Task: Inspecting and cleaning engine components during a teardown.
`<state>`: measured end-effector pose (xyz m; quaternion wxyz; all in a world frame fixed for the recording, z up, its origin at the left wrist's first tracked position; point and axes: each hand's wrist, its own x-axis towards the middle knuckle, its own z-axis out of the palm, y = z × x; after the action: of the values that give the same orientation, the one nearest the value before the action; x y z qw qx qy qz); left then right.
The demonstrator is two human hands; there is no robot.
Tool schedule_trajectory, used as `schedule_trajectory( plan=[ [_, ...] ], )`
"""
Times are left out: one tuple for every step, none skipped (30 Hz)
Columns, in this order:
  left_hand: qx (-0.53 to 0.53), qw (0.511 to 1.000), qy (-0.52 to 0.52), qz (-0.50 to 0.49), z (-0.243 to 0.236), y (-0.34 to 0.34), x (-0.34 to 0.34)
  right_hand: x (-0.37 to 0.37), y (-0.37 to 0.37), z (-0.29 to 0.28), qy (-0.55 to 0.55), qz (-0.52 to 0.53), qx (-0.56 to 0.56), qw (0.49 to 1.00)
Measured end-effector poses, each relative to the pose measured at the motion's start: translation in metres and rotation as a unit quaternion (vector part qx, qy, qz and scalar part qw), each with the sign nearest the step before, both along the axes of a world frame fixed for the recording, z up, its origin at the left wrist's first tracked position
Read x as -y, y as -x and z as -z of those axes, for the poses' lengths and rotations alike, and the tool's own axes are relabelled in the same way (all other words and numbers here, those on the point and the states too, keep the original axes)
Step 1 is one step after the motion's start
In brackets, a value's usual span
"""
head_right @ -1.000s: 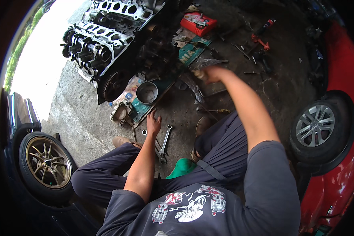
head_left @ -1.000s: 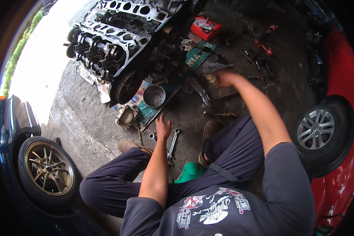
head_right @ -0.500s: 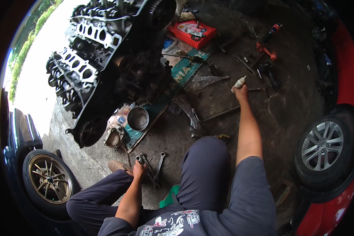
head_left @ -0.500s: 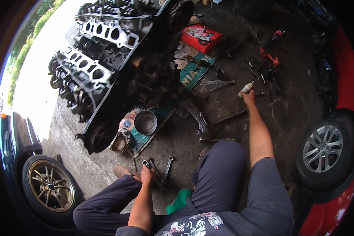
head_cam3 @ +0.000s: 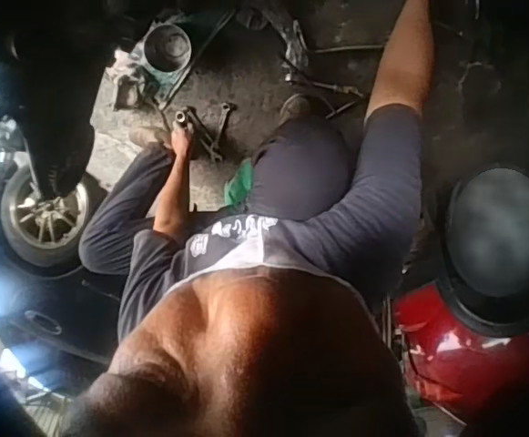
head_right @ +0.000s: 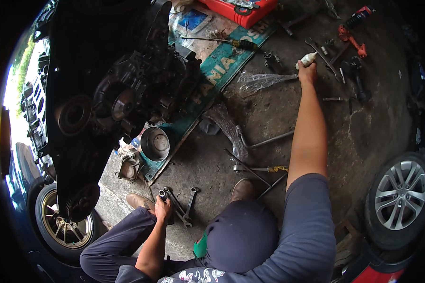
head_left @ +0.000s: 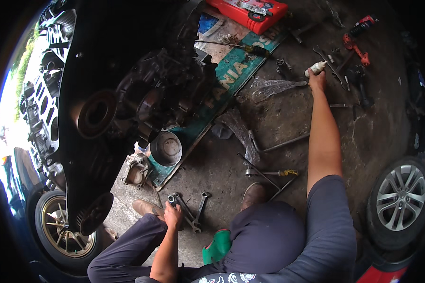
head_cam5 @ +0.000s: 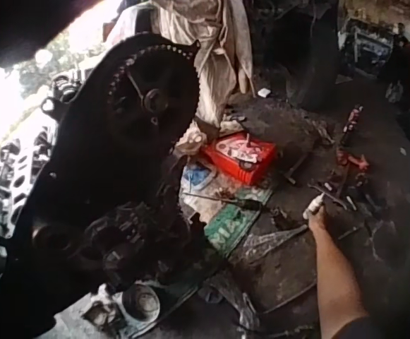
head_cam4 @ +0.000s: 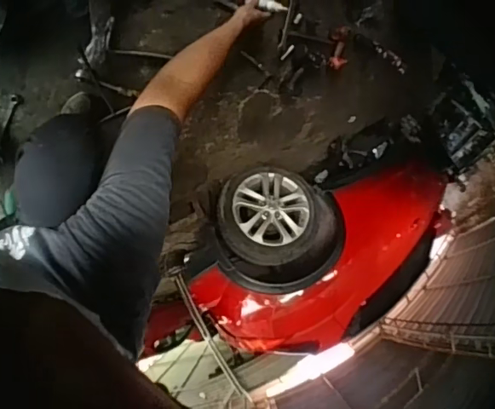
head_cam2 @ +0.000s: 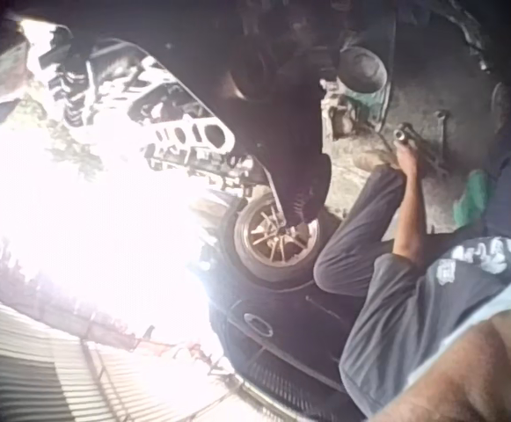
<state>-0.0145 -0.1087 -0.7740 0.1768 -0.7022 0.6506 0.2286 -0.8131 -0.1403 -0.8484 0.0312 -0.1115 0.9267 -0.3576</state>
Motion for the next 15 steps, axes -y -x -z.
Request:
schedule_trajectory(
  plan=[
    [0.006,1.0,0.008,0.002,-0.001,0.002,0.0,0.001,0.0,0.0,0.038,0.011,0.006,0.999],
    [0.014,1.0,0.005,0.005,-0.002,0.004,0.0,0.001,0.0,0.0,0.036,0.011,0.007,0.999],
    [0.01,1.0,0.012,0.007,-0.003,0.006,0.0,0.001,0.0,0.001,0.001,0.015,-0.001,1.0],
    [0.014,1.0,0.013,-0.001,-0.004,0.008,0.0,0.001,0.002,0.002,-0.029,0.02,-0.019,0.999],
    [0.016,1.0,0.014,-0.006,-0.004,0.009,0.0,0.0,0.003,0.004,0.02,0.025,0.033,0.999],
    [0.018,1.0,0.014,-0.004,-0.003,0.01,0.0,-0.002,0.005,0.006,0.019,0.026,0.031,0.999],
    [0.016,1.0,0.019,-0.005,-0.003,0.011,0.0,-0.004,0.006,0.009,0.029,0.013,0.028,0.999],
    [0.013,1.0,0.018,-0.002,-0.002,0.011,0.0,-0.006,0.006,0.012,0.034,0.012,0.032,0.999],
    [0.015,1.0,0.023,0.0,-0.001,0.01,0.0,-0.009,0.007,0.014,0.026,0.011,0.049,0.998],
    [0.015,1.0,0.025,0.003,0.0,0.009,-0.001,-0.011,0.006,0.015,0.031,0.0,0.044,0.999],
    [0.012,1.0,0.025,0.008,0.001,0.008,-0.001,-0.012,0.005,0.016,0.029,-0.007,0.033,0.999],
    [0.014,0.999,0.027,0.008,0.003,0.007,-0.002,-0.013,0.003,0.015,0.027,-0.015,0.021,0.999],
    [0.01,0.999,0.031,0.01,0.004,0.005,-0.002,-0.014,0.002,0.012,0.027,-0.013,0.022,0.999],
    [0.006,0.999,0.034,0.012,0.004,0.004,-0.003,-0.015,-0.001,0.009,0.042,-0.007,0.073,0.996],
    [0.006,0.999,0.034,0.014,0.005,0.002,-0.004,-0.016,-0.003,0.005,0.062,-0.001,0.109,0.992]
  ],
)
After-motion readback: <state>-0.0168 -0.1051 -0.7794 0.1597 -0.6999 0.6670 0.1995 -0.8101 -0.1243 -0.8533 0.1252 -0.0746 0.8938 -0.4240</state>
